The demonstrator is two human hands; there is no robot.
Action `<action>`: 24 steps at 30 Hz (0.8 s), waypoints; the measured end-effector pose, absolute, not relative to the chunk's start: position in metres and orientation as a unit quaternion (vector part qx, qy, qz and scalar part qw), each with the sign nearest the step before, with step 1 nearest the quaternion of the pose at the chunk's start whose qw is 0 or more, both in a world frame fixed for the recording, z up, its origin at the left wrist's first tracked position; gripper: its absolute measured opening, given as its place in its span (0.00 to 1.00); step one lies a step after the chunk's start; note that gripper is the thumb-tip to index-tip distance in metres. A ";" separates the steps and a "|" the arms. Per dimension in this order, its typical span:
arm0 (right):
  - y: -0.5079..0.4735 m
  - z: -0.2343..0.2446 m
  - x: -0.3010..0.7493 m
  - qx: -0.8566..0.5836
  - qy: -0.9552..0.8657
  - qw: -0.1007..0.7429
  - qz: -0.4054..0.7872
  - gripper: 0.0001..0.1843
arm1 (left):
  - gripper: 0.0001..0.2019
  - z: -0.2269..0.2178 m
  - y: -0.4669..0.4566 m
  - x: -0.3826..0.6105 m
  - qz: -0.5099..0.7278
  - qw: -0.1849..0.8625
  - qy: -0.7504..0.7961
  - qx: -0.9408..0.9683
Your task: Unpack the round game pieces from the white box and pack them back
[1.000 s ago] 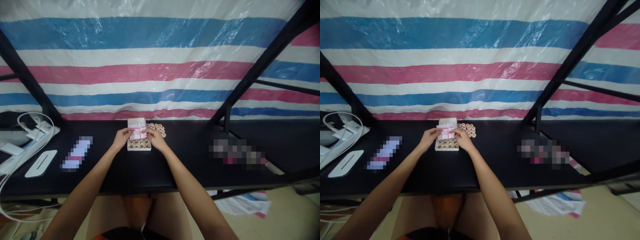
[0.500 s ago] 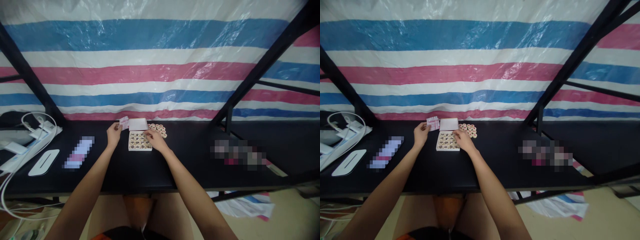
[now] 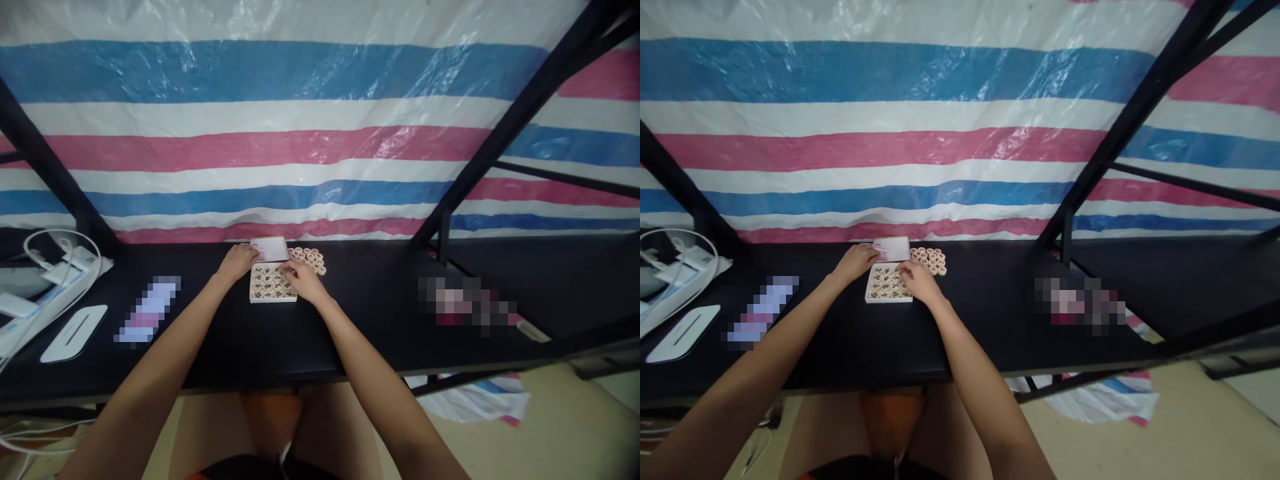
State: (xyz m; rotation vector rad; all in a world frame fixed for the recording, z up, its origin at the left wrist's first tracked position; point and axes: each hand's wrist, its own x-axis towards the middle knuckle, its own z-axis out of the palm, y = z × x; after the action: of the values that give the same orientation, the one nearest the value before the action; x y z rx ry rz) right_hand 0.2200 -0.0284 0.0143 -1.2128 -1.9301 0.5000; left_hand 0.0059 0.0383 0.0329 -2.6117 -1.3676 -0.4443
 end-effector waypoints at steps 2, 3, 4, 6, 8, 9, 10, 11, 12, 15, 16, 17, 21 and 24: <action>-0.027 0.013 0.220 -0.477 -0.761 0.395 0.194 0.13 | 0.14 0.032 0.039 0.011 -0.137 0.078 -0.447 -0.880; -0.027 0.013 0.220 -0.477 -0.762 0.395 0.192 0.13 | 0.14 0.032 0.038 0.013 -0.142 0.070 -0.446 -0.881; -0.027 0.012 0.221 -0.477 -0.762 0.395 0.190 0.13 | 0.13 0.032 0.035 0.014 -0.152 0.058 -0.446 -0.880; -0.026 0.012 0.221 -0.477 -0.762 0.395 0.188 0.13 | 0.14 0.032 0.027 0.013 -0.178 0.035 -0.449 -0.875; -0.026 0.012 0.221 -0.474 -0.765 0.394 0.184 0.13 | 0.14 0.033 0.016 0.009 -0.204 0.016 -0.450 -0.869; -0.026 0.011 0.221 -0.473 -0.768 0.392 0.181 0.13 | 0.14 0.032 0.010 0.006 -0.218 0.005 -0.452 -0.865; -0.026 0.011 0.221 -0.471 -0.772 0.388 0.177 0.13 | 0.14 0.032 0.004 0.002 -0.234 -0.010 -0.456 -0.859; -0.026 0.010 0.221 -0.469 -0.776 0.384 0.173 0.13 | 0.14 0.031 -0.001 -0.001 -0.249 -0.025 -0.462 -0.851; -0.026 0.010 0.221 -0.468 -0.780 0.381 0.169 0.13 | 0.14 0.029 -0.006 -0.004 -0.263 -0.040 -0.467 -0.844; -0.027 0.009 0.221 -0.467 -0.785 0.373 0.165 0.11 | 0.14 0.023 -0.016 -0.007 -0.276 -0.078 -0.469 -0.836; -0.027 0.009 0.222 -0.466 -0.786 0.369 0.167 0.11 | 0.14 0.021 -0.018 -0.007 -0.272 -0.082 -0.465 -0.839; -0.026 0.010 0.222 -0.465 -0.788 0.365 0.171 0.11 | 0.14 0.019 -0.019 -0.006 -0.266 -0.079 -0.462 -0.842; -0.025 0.011 0.228 -0.461 -0.789 0.362 0.185 0.10 | 0.13 0.016 -0.019 -0.001 -0.250 -0.035 -0.466 -0.848; -0.024 0.011 0.232 -0.466 -0.785 0.366 0.182 0.11 | 0.14 0.014 -0.018 -0.002 -0.242 -0.030 -0.470 -0.848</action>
State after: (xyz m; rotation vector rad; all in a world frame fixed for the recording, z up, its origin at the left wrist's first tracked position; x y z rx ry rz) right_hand 0.2318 -0.0240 0.0109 -1.1980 -2.0175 0.4690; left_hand -0.0025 -0.0177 0.0140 -2.7162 -1.5050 -0.7757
